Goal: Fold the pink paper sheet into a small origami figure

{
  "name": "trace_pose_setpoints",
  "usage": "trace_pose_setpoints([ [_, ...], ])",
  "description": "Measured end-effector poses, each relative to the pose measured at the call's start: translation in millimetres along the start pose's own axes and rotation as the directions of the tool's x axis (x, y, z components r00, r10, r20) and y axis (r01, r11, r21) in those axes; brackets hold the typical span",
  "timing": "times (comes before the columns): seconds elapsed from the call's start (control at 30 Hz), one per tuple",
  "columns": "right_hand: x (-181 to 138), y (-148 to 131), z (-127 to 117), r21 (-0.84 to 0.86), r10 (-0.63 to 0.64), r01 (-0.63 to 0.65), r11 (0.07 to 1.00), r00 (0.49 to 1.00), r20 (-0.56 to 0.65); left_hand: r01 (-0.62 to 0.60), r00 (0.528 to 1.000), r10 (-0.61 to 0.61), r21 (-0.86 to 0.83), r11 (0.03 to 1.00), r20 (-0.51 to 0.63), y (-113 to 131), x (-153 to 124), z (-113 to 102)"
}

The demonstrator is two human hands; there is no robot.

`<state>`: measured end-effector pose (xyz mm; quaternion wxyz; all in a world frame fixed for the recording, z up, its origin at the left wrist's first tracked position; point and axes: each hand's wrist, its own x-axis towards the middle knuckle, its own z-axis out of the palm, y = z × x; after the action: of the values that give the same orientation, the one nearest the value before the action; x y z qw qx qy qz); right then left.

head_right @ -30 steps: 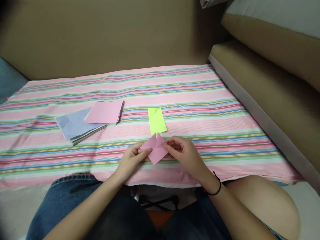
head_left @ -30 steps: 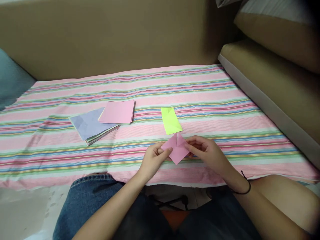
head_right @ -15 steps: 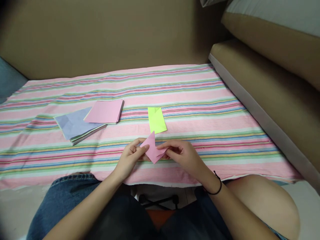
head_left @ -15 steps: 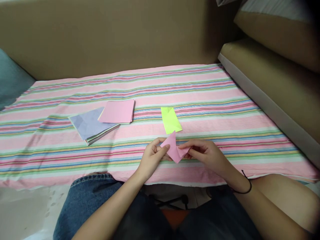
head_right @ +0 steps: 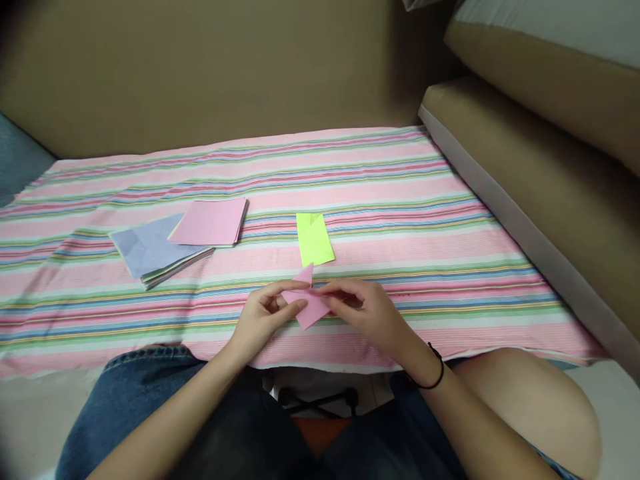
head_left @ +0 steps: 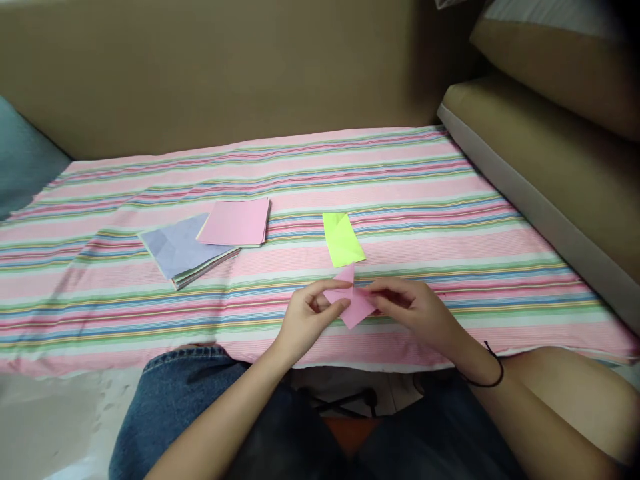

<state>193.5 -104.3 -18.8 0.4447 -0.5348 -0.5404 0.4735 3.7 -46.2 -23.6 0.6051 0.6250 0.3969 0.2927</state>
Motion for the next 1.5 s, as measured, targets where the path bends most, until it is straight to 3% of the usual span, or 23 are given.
trace_pose_setpoints([
  [0.13,1,4,0,0.131,0.082,-0.081,0.988,0.997,0.003,-0.046,0.999,0.046,-0.028,0.999,-0.005,-2,-1,4],
  [0.27,-2,1,-1,0.096,0.026,-0.024,0.995,1.0,-0.018,-0.201,0.975,0.195,-0.053,0.978,-0.108,-3,-1,3],
  [0.33,-5,-3,-1,0.01,-0.092,0.093,0.996,0.993,-0.077,-0.319,0.939,0.327,0.078,0.944,-0.112,-1,-1,-1],
  [0.43,-8,-10,-1,-0.203,-0.34,0.315,0.927,0.935,-0.102,-0.48,0.861,0.507,0.252,0.84,-0.052,4,-1,-9],
  [0.53,-7,-10,-3,-0.345,-0.462,0.42,0.839,0.886,-0.047,-0.533,0.826,0.563,0.315,0.785,-0.006,5,1,-13],
  [0.7,3,10,-7,-0.491,-0.342,0.328,0.807,0.938,0.064,-0.505,0.862,0.455,0.478,0.719,0.225,-8,9,-13],
  [0.83,8,23,-9,-0.577,-0.296,0.338,0.744,0.94,0.169,-0.54,0.841,0.407,0.612,0.578,0.358,-12,9,-12],
  [1.0,9,17,-9,-0.593,-0.181,0.239,0.769,0.971,0.157,-0.545,0.838,0.29,0.666,0.509,0.463,-3,3,-13],
  [1.17,14,15,-4,-0.611,-0.098,0.126,0.781,0.992,0.078,-0.54,0.839,0.231,0.705,0.46,0.492,0,0,-11],
  [1.5,19,25,6,-0.731,-0.146,0.097,0.675,0.989,-0.005,-0.519,0.853,0.223,0.806,0.283,0.471,-6,-3,4],
])
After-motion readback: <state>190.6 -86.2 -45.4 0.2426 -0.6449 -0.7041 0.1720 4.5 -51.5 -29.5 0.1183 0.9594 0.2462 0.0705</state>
